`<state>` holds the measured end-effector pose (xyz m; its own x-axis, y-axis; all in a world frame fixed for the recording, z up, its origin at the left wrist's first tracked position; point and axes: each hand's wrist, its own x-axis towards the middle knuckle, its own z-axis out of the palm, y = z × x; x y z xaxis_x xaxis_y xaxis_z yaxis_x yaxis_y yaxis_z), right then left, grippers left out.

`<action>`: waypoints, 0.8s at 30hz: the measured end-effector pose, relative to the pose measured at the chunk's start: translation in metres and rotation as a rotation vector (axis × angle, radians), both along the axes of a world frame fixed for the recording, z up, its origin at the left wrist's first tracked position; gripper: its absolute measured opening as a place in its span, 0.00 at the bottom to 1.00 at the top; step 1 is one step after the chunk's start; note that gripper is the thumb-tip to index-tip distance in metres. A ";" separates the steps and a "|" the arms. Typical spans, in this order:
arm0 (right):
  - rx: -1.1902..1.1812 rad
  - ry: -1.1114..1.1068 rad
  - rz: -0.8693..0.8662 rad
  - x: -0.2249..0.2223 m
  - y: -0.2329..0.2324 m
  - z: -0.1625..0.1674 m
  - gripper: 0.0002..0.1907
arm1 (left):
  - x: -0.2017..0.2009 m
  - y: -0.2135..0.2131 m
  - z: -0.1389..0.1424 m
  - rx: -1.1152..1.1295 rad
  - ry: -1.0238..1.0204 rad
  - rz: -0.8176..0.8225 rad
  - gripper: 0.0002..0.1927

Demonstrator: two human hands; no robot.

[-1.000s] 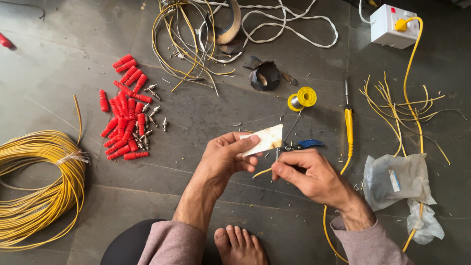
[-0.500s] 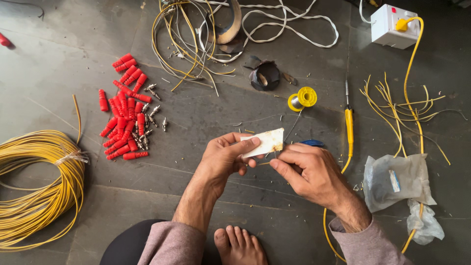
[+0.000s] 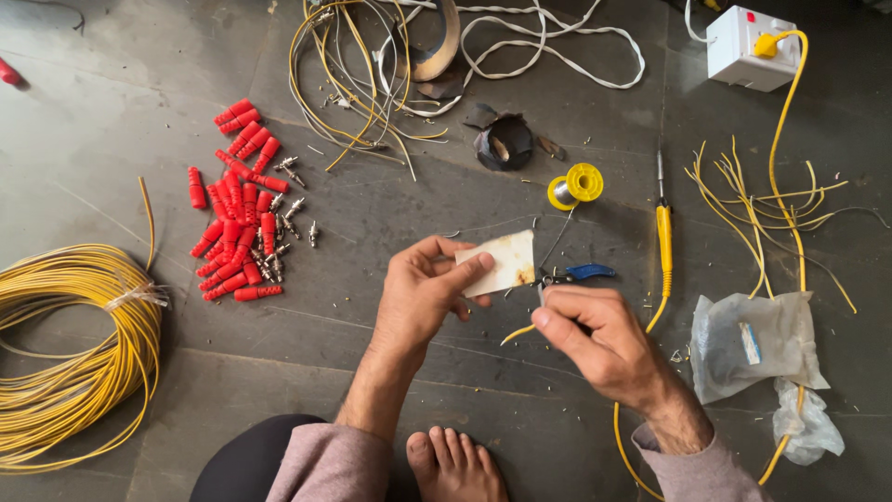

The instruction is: The person sits on the floor and solders yellow wires to small metal connectors. They use a soldering iron and solder wire to attach the wires, then insert the connectors into red plastic caps.

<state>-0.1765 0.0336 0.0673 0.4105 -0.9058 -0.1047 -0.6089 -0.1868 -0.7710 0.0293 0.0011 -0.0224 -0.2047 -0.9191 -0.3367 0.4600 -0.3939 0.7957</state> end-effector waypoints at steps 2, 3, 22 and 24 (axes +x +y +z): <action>0.123 0.012 -0.022 0.001 0.002 -0.004 0.20 | 0.000 0.001 0.000 -0.032 0.025 0.025 0.12; 0.185 0.018 -0.032 0.003 0.002 -0.007 0.21 | 0.000 0.002 0.000 -0.048 0.037 0.038 0.12; 0.227 -0.043 -0.095 0.005 -0.002 -0.026 0.21 | 0.000 0.002 0.005 -0.147 0.055 0.046 0.12; 0.249 -0.034 -0.122 0.004 -0.002 -0.027 0.21 | 0.000 0.003 0.005 -0.157 0.065 0.048 0.12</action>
